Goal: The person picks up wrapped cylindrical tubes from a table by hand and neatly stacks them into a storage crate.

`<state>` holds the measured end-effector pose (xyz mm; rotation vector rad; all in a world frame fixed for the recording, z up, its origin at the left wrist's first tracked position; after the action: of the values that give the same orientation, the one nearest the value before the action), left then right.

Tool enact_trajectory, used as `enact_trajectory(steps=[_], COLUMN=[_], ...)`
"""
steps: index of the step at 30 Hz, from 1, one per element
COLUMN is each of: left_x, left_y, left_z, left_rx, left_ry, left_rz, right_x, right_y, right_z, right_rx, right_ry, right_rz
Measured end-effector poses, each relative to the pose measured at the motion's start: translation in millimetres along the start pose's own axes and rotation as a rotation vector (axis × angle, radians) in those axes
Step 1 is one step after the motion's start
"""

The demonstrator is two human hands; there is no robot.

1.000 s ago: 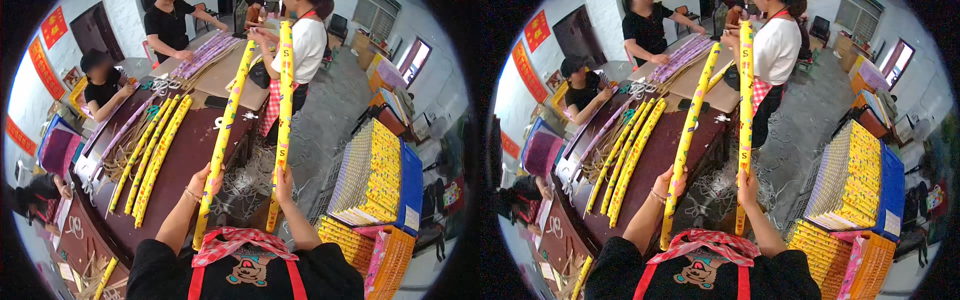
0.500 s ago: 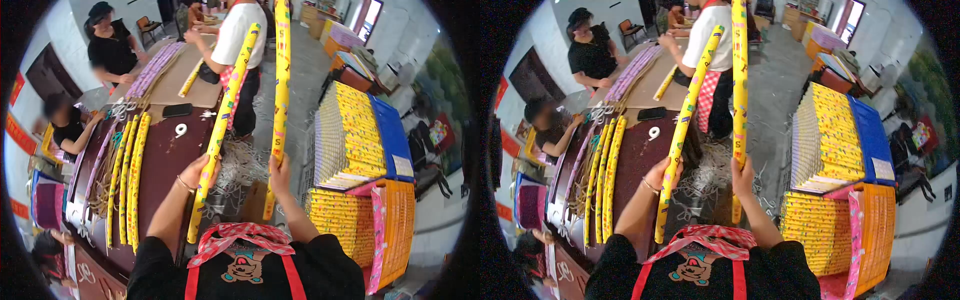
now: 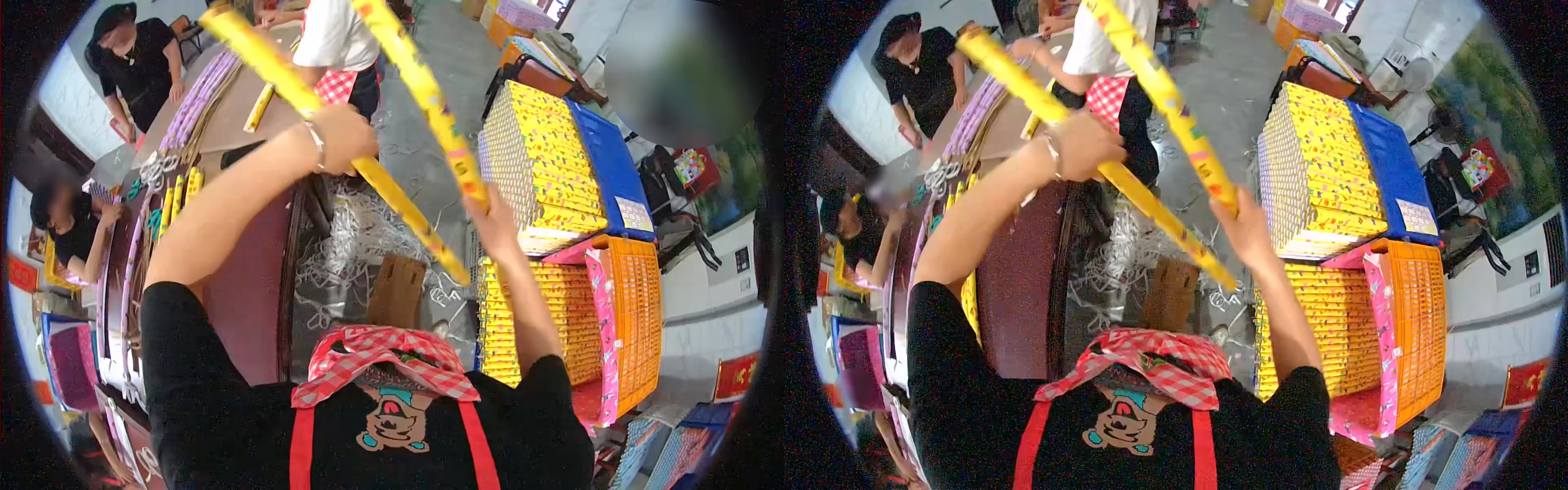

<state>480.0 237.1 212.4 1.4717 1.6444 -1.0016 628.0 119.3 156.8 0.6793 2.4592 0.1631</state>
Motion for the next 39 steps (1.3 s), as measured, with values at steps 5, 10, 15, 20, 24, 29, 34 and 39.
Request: enact_trajectory(steps=[5,10,15,20,24,29,34,39], left_x=[-57.8,-75.7,-112.1,-120.9,61.3,178.7,205.3,248.2], left_y=[47.5,86.3,135.9,117.6,101.1,-17.7,-27.5,66.7], left_z=[38.2,59.9,103.7,140.6,185.3,269.5,301.4,355.8], left_rx=[0.113,0.21,0.307,0.193,-0.117,-0.222,-0.222,-0.148], left_ry=[0.121,0.349,0.36,-0.068,-0.947,-1.23,-1.035,-1.075], left_rz=[0.289,0.293,0.548,0.802,0.248,-0.289,-0.556,-0.545], right_x=[20.1,-2.4,-3.9,-1.4,39.9,93.1,129.0,90.8], right_y=[-22.4,-50.7,-79.4,-117.2,-159.0,-214.0,-269.8,-302.1], right_z=[34.2,58.1,95.6,118.1,172.6,193.0,247.8,358.0], right_rx=[0.076,0.039,0.129,0.143,0.429,0.565,0.755,0.823], right_ry=[0.3,0.406,0.585,1.001,0.975,1.361,1.332,1.228], right_rz=[-0.01,0.125,0.339,0.741,0.875,1.047,1.16,1.242])
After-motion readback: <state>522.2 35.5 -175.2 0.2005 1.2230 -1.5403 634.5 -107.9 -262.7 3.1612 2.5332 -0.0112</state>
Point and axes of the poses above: each hand's wrist, its own y-axis towards the middle knuckle, its own x-axis out of the palm, z = x × y, the point moved 10 cm from there along y, towards the middle knuckle, and after that the axes turned 9 degrees about y, right-handed, at the moved point
